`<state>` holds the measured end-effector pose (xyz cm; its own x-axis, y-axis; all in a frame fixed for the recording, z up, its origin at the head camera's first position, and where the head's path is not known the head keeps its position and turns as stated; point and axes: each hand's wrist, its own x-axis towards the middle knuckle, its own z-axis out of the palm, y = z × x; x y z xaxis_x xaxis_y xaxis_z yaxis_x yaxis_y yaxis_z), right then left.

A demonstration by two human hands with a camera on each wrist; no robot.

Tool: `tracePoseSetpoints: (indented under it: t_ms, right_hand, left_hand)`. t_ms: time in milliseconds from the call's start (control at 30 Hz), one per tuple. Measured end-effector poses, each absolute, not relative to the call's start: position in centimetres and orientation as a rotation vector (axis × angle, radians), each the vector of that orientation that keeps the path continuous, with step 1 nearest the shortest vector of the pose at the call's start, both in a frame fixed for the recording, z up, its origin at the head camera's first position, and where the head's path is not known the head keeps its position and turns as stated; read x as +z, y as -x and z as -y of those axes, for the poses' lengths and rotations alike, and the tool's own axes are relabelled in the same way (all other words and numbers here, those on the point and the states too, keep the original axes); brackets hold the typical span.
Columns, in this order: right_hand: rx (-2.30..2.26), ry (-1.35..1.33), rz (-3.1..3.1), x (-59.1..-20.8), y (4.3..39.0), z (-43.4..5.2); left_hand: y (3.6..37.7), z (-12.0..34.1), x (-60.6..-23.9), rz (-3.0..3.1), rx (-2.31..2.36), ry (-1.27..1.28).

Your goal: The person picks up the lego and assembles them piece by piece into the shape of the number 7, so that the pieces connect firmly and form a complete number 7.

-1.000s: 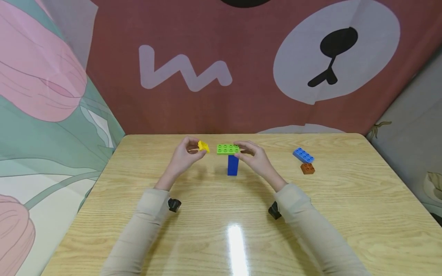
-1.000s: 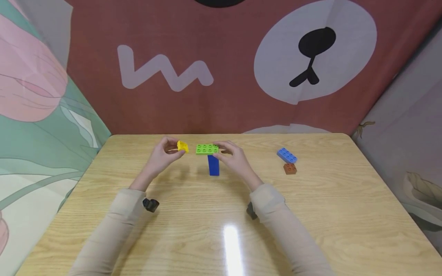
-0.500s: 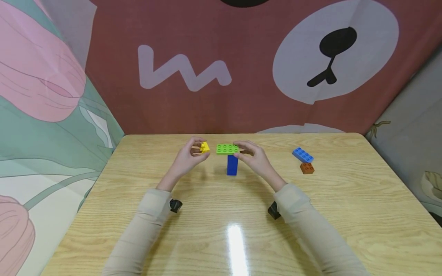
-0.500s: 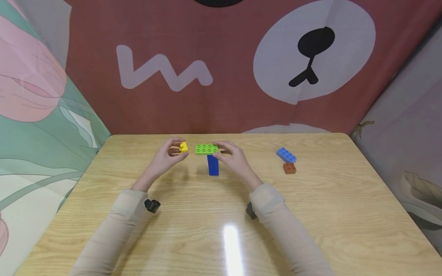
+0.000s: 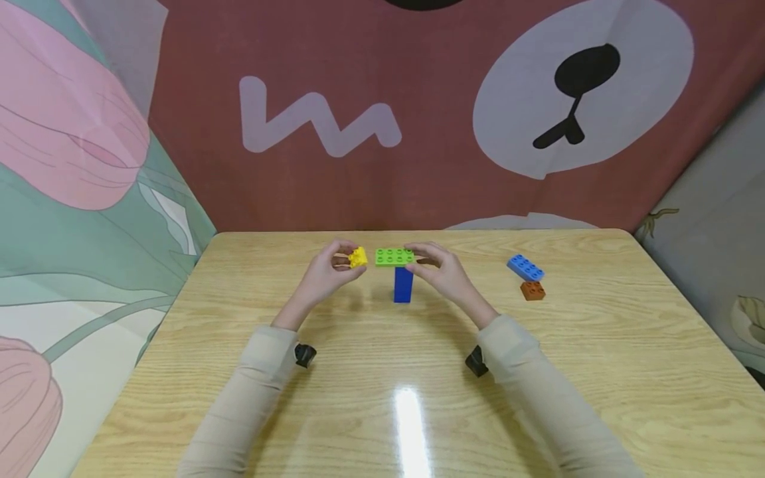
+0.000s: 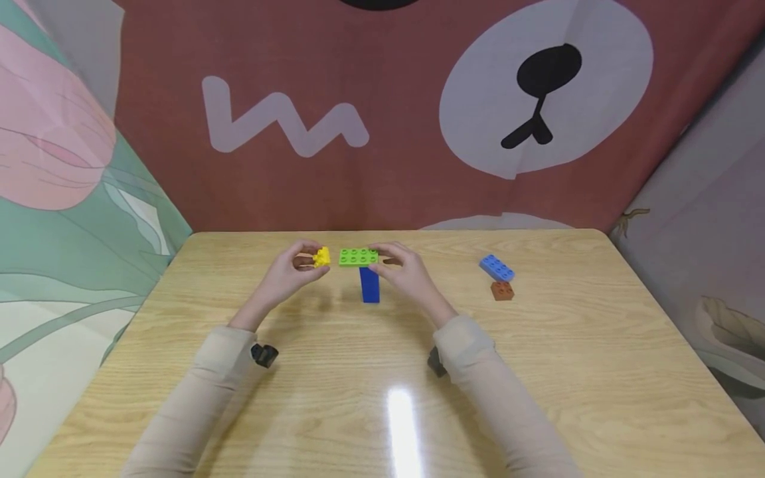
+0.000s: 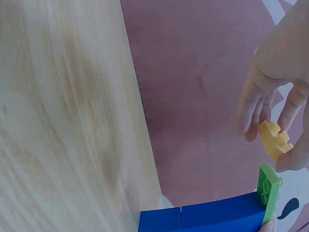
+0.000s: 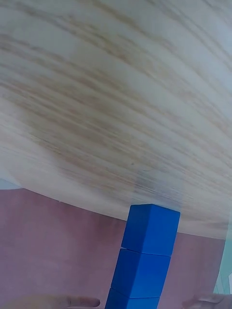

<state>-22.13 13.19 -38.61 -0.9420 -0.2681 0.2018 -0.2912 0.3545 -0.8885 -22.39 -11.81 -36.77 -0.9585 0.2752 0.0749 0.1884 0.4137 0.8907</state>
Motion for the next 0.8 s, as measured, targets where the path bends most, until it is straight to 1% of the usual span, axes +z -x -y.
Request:
tracePoseSetpoints:
  t_ms: [567, 800]
  right_hand:
    - [1.671, -0.592, 2.551, -38.7, 22.4, -13.6]
    - [1.713, -0.553, 2.540, -38.0, 22.2, -15.3]
  left_hand:
    - [22.4, 11.0, -36.7, -2.615, 1.525, -0.402]
    - [22.5, 10.9, -36.7, -2.630, 1.483, -0.409]
